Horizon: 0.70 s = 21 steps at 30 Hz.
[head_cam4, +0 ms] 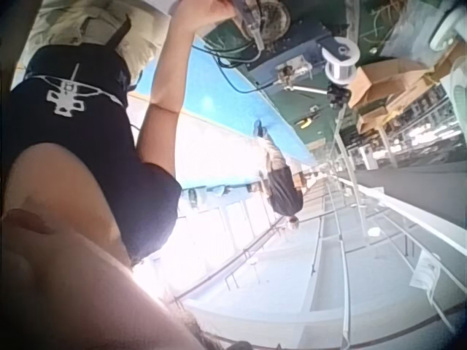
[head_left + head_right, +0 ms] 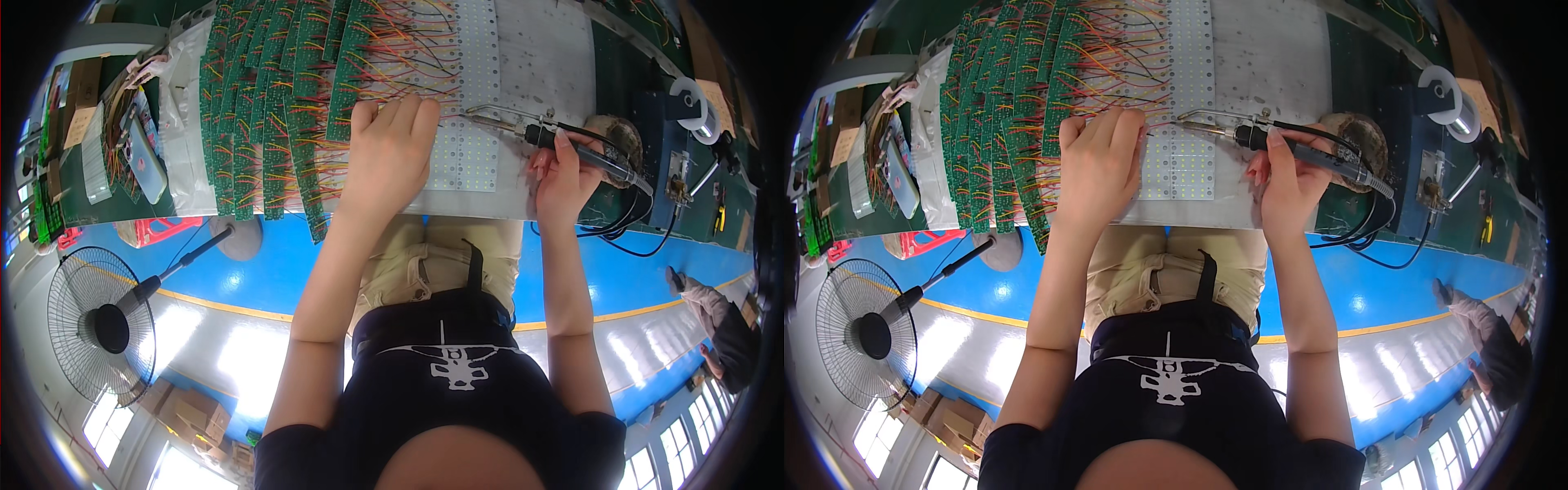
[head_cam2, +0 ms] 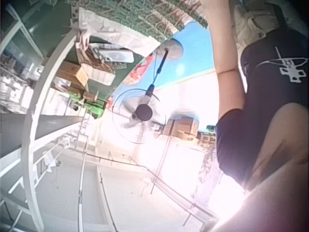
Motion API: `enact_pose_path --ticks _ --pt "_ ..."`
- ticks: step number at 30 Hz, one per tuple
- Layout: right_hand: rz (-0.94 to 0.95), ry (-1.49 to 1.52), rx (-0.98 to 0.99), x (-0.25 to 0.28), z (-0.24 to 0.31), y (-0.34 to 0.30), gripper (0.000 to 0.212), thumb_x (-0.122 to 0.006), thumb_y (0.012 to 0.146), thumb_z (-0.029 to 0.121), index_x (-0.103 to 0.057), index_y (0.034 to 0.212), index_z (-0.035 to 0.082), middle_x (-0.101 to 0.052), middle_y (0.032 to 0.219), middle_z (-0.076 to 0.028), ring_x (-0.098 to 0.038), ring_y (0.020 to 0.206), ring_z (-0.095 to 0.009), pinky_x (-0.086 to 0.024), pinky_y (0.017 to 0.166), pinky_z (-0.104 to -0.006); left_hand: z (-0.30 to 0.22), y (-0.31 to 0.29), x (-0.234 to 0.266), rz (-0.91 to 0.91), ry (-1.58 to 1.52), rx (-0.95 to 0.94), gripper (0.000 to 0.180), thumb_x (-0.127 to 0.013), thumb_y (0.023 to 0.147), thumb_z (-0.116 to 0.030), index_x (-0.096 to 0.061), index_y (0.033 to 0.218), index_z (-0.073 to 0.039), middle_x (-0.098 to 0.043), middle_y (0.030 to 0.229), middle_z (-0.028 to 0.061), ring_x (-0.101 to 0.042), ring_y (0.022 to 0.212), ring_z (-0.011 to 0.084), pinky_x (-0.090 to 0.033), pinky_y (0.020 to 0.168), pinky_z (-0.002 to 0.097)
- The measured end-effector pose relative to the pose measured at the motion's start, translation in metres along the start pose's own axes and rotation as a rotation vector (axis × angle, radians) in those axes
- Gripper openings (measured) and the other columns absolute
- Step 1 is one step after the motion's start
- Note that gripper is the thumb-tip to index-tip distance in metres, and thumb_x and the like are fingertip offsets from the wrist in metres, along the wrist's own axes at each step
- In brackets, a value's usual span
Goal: The person aligns wires connected to circuit boards onto contact pads on an LED panel and solders them in place using a soldering iron.
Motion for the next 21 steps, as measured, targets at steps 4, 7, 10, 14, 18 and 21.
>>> enact_pose_path --ticks 4,7,10,14,18,21 --pt "0.0 -0.028 0.03 -0.0009 -0.0001 0.0007 0.013 -0.057 0.079 0.001 -0.044 0.082 -0.003 -0.047 0.064 -0.006 -0.044 0.042 -0.01 -0.038 0.04 -0.0234 -0.0004 0.0008 0.0011 -0.004 0.003 0.001 0.014 -0.054 0.073 -0.003 -0.046 0.084 -0.008 -0.049 0.071 0.0048 -0.051 0.067 0.0203 -0.031 0.066 0.0332" --pt "-0.011 -0.103 0.026 -0.0024 0.002 0.0007 0.011 -0.055 0.08 0.004 -0.044 0.082 0.001 -0.046 0.059 -0.005 -0.04 0.04 -0.01 -0.04 0.043 -0.0276 -0.0002 0.0009 0.0008 0.005 0.013 0.003 0.014 -0.054 0.073 -0.003 -0.047 0.084 -0.008 -0.049 0.071 0.0047 -0.051 0.067 0.0202 -0.031 0.066 0.0333" --pt "-0.003 -0.115 0.021 -0.0012 0.0016 0.0011 0.01 -0.053 0.08 0.005 -0.044 0.083 0.001 -0.045 0.058 -0.004 -0.04 0.041 -0.01 -0.04 0.043 -0.028 -0.0005 0.0013 0.0008 -0.003 0.014 0.0 0.014 -0.054 0.073 -0.003 -0.046 0.084 -0.008 -0.049 0.071 0.0047 -0.051 0.067 0.0202 -0.031 0.066 0.0333" --pt "-0.033 0.068 0.026 0.004 0.004 -0.0002 0.009 -0.052 0.081 0.006 -0.044 0.084 0.002 -0.044 0.058 -0.004 -0.041 0.043 -0.011 -0.04 0.043 -0.028 -0.0019 0.0004 -0.0002 -0.001 0.009 0.005 0.014 -0.054 0.073 -0.003 -0.046 0.084 -0.008 -0.049 0.072 0.0047 -0.051 0.067 0.0203 -0.031 0.066 0.0333" --pt "-0.055 0.133 0.008 0.0063 0.0046 0.0007 0.012 -0.052 0.08 0.007 -0.043 0.083 0.0 -0.045 0.053 -0.006 -0.043 0.042 -0.012 -0.04 0.041 -0.0276 -0.0027 -0.0013 -0.0007 0.0 0.01 0.006 0.014 -0.054 0.073 -0.003 -0.046 0.084 -0.008 -0.05 0.072 0.0047 -0.051 0.068 0.0204 -0.031 0.066 0.0335" --pt "-0.049 0.15 -0.02 0.0034 0.0008 -0.0006 0.012 -0.053 0.08 0.007 -0.043 0.084 0.001 -0.046 0.053 -0.006 -0.043 0.042 -0.012 -0.04 0.042 -0.0268 -0.0006 -0.0044 0.0004 0.017 0.025 0.016 0.014 -0.055 0.073 -0.004 -0.047 0.084 -0.008 -0.05 0.072 0.0046 -0.051 0.068 0.0205 -0.031 0.067 0.0337"
Point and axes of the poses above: each hand's wrist, its own y-axis towards the middle knuckle, its own x-axis out of the back of the hand, z = x × y, the point moved 4 cm from there along y, towards the middle knuckle
